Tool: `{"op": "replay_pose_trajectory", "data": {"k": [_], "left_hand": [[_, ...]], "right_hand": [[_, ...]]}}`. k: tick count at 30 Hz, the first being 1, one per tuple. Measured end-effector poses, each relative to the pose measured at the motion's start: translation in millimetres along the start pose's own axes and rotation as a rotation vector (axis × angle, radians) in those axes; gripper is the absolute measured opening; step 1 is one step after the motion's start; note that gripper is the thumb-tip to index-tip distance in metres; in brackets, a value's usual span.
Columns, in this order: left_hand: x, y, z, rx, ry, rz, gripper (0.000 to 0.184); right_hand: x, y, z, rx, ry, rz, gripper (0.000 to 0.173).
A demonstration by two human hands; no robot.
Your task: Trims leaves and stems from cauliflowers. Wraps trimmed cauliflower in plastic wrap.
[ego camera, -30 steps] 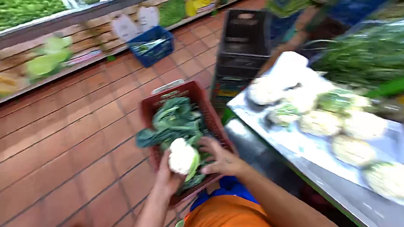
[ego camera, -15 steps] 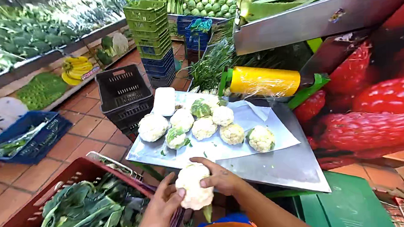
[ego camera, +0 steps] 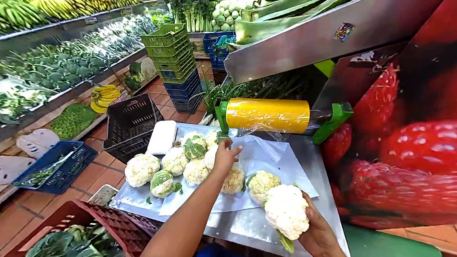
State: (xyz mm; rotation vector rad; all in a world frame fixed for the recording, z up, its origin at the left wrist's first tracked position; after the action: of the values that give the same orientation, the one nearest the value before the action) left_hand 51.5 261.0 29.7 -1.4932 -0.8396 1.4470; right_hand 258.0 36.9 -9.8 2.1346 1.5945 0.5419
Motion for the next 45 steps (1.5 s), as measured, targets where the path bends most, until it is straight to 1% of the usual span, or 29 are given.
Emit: {"op": "replay_pose_trajectory", "data": {"k": [2,3,4,6,7,8,9,10,11,12,13,14,15,16,18,20,21,22,23,25,27,30,34,37,39,41,43,44,45], "left_hand": [[36.0,-4.3,-21.0,-0.099,0.018,0.051,0.080],[50.6,-6.1,-30.5,-0.122,0.037,0.061,0.078],[62.1,-7.6,-38.7,-0.134,0.052,0.059,0.068],[68.1,-5.8,-51.5,-0.076,0.119,0.052,0.033],[61.6,-2.6,-54.7,-0.017,0.184,0.062,0.026],[49.8,3.2,-54.1,0.037,0.252,0.082,0.025],[36.1,11.9,-48.2,0.081,0.310,0.118,0.024],[24.7,19.9,-38.1,0.128,0.356,0.150,0.022],[15.0,26.0,-29.1,0.235,0.421,0.171,0.020],[6.4,32.7,-24.0,0.392,0.499,0.194,0.020],[-1.5,40.7,-22.2,0.538,0.592,0.228,0.025],[-5.7,44.5,-21.2,0.593,0.646,0.255,0.031],[-5.5,39.9,-19.5,0.537,0.652,0.268,0.042],[-0.1,28.1,-18.2,0.411,0.617,0.263,0.052],[22.1,-1.9,-18.7,0.113,0.442,0.204,0.059],[43.1,-19.8,-23.8,-0.091,0.242,0.148,0.064],[48.1,-24.4,-32.5,-0.142,0.195,0.139,0.062],[49.5,-26.0,-47.6,-0.151,0.204,0.142,0.054],[47.6,-25.1,-67.4,-0.131,0.268,0.154,0.042],[37.4,-16.9,-102.4,-0.089,0.440,0.183,0.019],[14.0,-16.5,-112.7,-0.075,0.604,0.182,0.020],[-38.8,-27.6,-98.5,-0.084,0.762,0.187,0.018],[-93.1,-22.8,-84.0,-0.102,0.849,0.183,0.015],[-125.3,-7.1,-75.6,-0.072,0.862,0.165,0.012],[-146.3,4.7,-66.8,-0.017,0.867,0.139,0.013],[-163.8,19.0,-57.8,0.066,0.900,0.085,0.015],[-168.9,39.0,-51.2,0.149,0.940,-0.016,0.017],[-165.2,49.5,-49.6,0.209,0.944,-0.089,0.019],[-158.1,59.3,-50.2,0.292,0.932,-0.183,0.022]], "right_hand": [[0.4,7.5,6.0,0.025,-0.025,0.035,0.082],[-0.9,11.0,8.9,0.039,-0.040,0.051,0.082],[-2.1,14.6,12.3,0.044,-0.052,0.066,0.083],[-7.3,23.1,19.8,0.039,-0.066,0.089,0.080],[-10.6,29.5,22.5,0.008,-0.099,0.104,0.076],[-14.4,38.2,23.7,-0.038,-0.148,0.121,0.069],[-16.9,48.1,23.6,-0.088,-0.187,0.136,0.061],[-18.1,56.9,25.6,-0.136,-0.214,0.155,0.056],[-17.7,62.8,31.8,-0.152,-0.214,0.184,0.055],[-16.0,64.9,42.6,-0.119,-0.179,0.210,0.054],[-15.4,65.8,50.6,-0.105,-0.162,0.228,0.054],[-16.1,66.1,52.7,-0.111,-0.175,0.235,0.052],[-17.3,66.5,47.0,-0.151,-0.218,0.231,0.050],[-16.2,65.3,41.2,-0.173,-0.250,0.223,0.050],[-7.9,58.0,32.9,-0.157,-0.269,0.194,0.051],[-1.1,44.2,26.2,-0.130,-0.270,0.153,0.050],[2.0,36.4,23.5,-0.114,-0.278,0.132,0.047],[5.0,28.3,22.7,-0.096,-0.297,0.106,0.044],[9.0,20.0,22.7,-0.071,-0.309,0.083,0.043],[17.2,0.9,26.4,-0.051,-0.323,0.035,0.047],[23.8,-18.6,31.7,-0.051,-0.344,-0.009,0.051],[30.7,-42.0,31.1,-0.077,-0.358,-0.047,0.046],[53.1,-62.0,6.2,-0.136,-0.312,-0.129,0.042],[92.6,-51.7,-14.1,-0.260,-0.301,-0.093,0.041],[123.9,-38.7,-36.6,-0.361,-0.207,-0.077,0.043],[147.8,-28.1,-55.4,-0.325,-0.106,-0.083,0.044],[159.1,-14.6,-77.0,-0.243,-0.030,-0.076,0.042],[154.9,-4.1,-92.7,-0.252,-0.039,-0.058,0.039],[144.5,5.6,-106.0,-0.275,-0.090,-0.036,0.036]]}}
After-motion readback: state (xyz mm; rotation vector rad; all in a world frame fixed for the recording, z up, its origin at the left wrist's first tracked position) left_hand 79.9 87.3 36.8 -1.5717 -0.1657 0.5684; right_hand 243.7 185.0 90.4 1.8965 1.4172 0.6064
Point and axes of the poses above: each hand's wrist, its own x-axis towards the middle knuckle, its own z-axis out of the back of the hand, y = z × x, the point moved 10 cm from there along x, towards the middle knuckle, and after that the axes turned 14 degrees about z, right-handed, at the moved point
